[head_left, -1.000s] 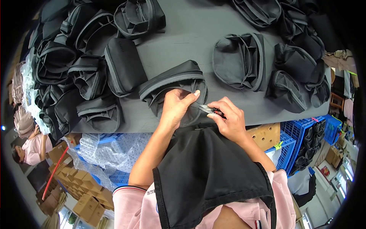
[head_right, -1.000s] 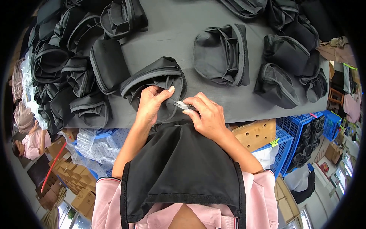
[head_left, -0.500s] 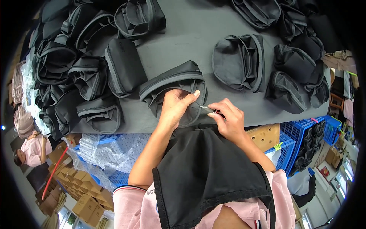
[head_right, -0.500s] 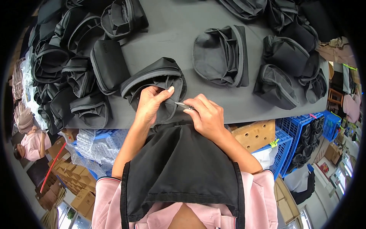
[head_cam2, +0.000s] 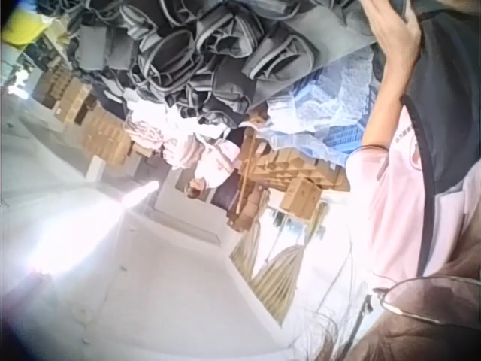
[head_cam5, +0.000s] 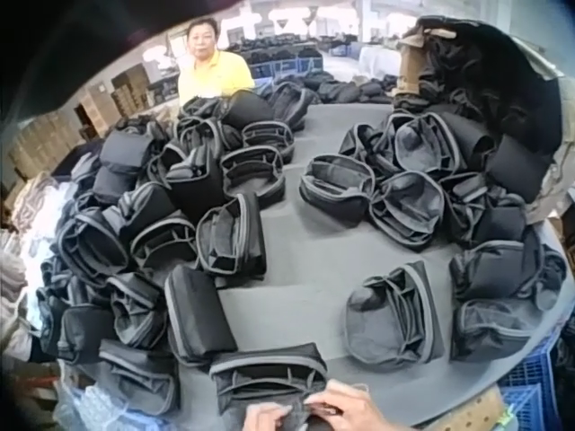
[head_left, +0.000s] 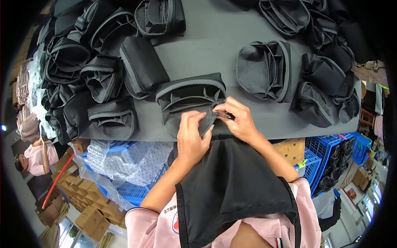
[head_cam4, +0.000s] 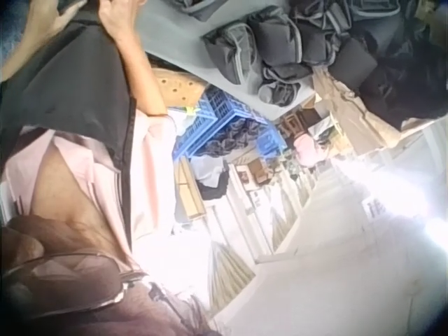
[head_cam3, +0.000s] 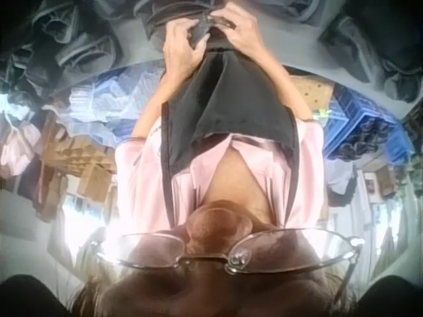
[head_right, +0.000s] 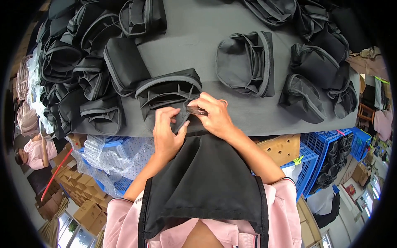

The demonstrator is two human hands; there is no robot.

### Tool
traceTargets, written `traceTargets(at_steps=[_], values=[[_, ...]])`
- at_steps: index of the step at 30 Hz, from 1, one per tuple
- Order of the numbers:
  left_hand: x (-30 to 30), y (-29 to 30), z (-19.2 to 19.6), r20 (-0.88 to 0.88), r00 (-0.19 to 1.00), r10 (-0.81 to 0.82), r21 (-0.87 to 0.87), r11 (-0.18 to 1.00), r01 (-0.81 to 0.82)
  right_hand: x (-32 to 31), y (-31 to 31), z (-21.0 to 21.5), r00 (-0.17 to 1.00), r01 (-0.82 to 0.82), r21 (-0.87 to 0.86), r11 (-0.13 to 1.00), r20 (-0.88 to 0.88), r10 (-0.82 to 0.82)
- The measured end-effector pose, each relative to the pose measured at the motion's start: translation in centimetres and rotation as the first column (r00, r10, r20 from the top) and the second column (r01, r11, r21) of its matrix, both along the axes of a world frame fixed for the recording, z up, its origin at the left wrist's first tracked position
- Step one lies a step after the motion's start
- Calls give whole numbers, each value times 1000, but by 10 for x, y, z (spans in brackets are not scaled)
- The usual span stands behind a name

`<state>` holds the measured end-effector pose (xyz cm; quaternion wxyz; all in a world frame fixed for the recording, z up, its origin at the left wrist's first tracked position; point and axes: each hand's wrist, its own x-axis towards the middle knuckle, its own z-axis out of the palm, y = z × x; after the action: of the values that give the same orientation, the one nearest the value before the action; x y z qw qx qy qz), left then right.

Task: Trimming loose threads and inspecting small black storage bags using scissors.

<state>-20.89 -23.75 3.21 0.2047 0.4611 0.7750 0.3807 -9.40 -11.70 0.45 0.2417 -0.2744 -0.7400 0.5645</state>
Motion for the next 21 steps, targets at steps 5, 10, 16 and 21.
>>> traceTargets(at_steps=[5,10,16,21], values=[[-9,4,10,397,918,0,-344,927,149,11,31,7,863,-472,125,873,270,428],[-30,17,3,661,657,-363,-217,746,630,10,53,18,663,-670,-97,736,368,652],[-16,23,-12,986,155,67,-109,953,282,26,11,29,948,247,33,969,198,-248],[-11,27,-12,991,134,31,-63,968,242,61,-7,41,934,155,157,975,298,-196]])
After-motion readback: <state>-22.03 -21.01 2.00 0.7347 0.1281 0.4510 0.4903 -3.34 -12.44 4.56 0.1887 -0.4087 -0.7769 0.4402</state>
